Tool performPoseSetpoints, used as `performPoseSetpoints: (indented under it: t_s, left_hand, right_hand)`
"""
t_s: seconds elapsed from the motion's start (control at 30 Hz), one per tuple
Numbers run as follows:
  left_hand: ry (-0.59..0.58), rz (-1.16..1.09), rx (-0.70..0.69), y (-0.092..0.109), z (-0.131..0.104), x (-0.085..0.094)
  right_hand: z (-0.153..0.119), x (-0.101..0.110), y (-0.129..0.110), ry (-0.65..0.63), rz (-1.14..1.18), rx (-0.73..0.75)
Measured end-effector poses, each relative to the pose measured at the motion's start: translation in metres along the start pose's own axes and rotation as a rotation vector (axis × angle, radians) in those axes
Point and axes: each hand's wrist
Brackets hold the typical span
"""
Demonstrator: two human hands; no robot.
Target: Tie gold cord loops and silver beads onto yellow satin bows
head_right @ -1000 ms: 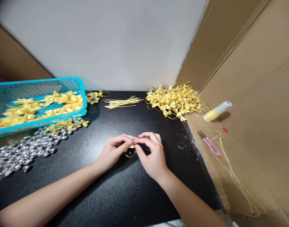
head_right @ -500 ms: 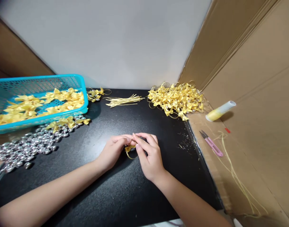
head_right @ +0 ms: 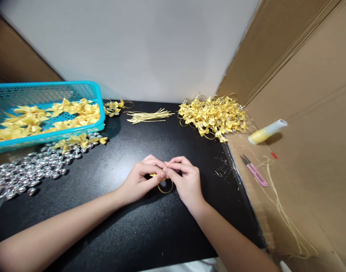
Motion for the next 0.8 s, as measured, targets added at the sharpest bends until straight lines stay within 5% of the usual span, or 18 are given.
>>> performPoseSetpoints:
  t_s: [0.27, 0.8]
  left_hand:
    - [-0.074, 0.018, -0.071, -0.0011, -0.0007, 0.0027]
    - [-0.153, 0.259, -0.314, 0.0051, 0.0047, 0.0038]
  right_hand:
    - [0.0001, -0.0014, -0.0064, -0.071, 0.073, -0.129]
    - [0.0015, 0.0043, -0.0102, -0.177, 0.014, 0.027]
Point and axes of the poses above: each hand's wrist, its own z-axis towards the middle knuckle, its own x-axis out of the back of the hand, y = z × x, and after that the axes turned 13 degrees about -x, right-handed
